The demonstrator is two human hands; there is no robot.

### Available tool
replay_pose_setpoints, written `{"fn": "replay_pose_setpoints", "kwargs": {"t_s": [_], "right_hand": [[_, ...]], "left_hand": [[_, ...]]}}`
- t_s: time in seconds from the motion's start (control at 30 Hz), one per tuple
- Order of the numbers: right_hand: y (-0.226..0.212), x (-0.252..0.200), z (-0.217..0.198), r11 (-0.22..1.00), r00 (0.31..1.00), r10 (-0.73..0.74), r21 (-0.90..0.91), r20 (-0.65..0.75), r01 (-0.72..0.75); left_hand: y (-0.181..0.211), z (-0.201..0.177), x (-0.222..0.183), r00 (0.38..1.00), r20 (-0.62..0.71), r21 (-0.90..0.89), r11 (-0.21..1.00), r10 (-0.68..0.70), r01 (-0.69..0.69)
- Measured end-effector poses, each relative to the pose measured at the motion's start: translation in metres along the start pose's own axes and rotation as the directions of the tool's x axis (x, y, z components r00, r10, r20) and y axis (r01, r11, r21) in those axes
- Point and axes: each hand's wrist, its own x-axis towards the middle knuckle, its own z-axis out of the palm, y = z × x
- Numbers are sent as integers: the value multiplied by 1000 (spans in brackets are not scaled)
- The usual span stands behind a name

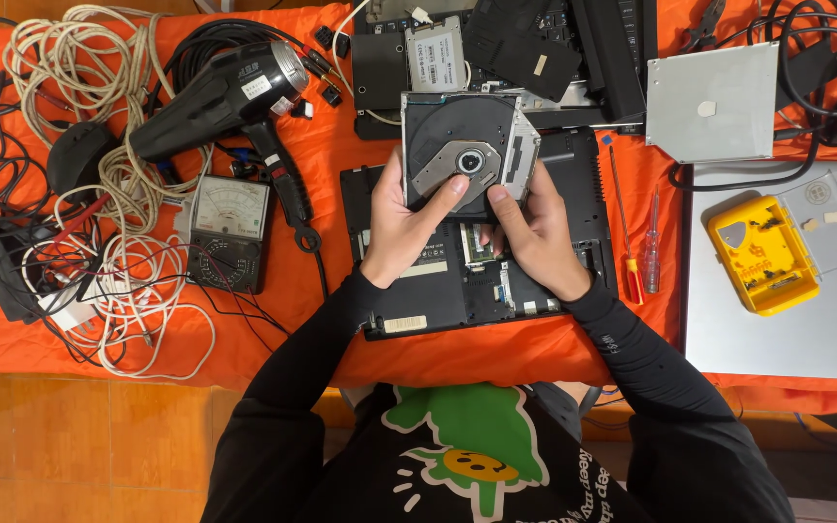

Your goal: Drying internal components of a laptop and reassembling parts.

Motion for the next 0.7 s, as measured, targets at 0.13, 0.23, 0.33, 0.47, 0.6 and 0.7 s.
{"fn": "replay_pose_setpoints", "kwargs": {"t_s": [0.13, 0.23, 0.33, 0.47, 0.6, 0.7], "right_hand": [[-2, 1, -1, 999, 1000, 25, 28, -7, -25], [-3, 2, -2, 994, 999, 41, 100, -7, -40], [-6, 5, 0, 992, 996, 78, 103, -39, -73], [-2, 7, -2, 994, 984, 95, 69, -148, -85], [5, 7, -7, 995, 978, 91, 49, -186, -83], [8, 7, -8, 991, 971, 126, 67, -203, -115]], "left_hand": [[4, 0, -2, 999, 29, -20, 1000, -20, 20], [3, 1, -3, 998, 47, -22, 999, -32, 33], [3, 1, -5, 996, 77, -63, 997, -46, 51], [4, 4, -8, 996, 87, 106, 994, -3, -6], [2, 5, -11, 996, 85, 228, 973, 14, -34], [0, 6, -13, 993, 101, 324, 942, 62, -92]]}}
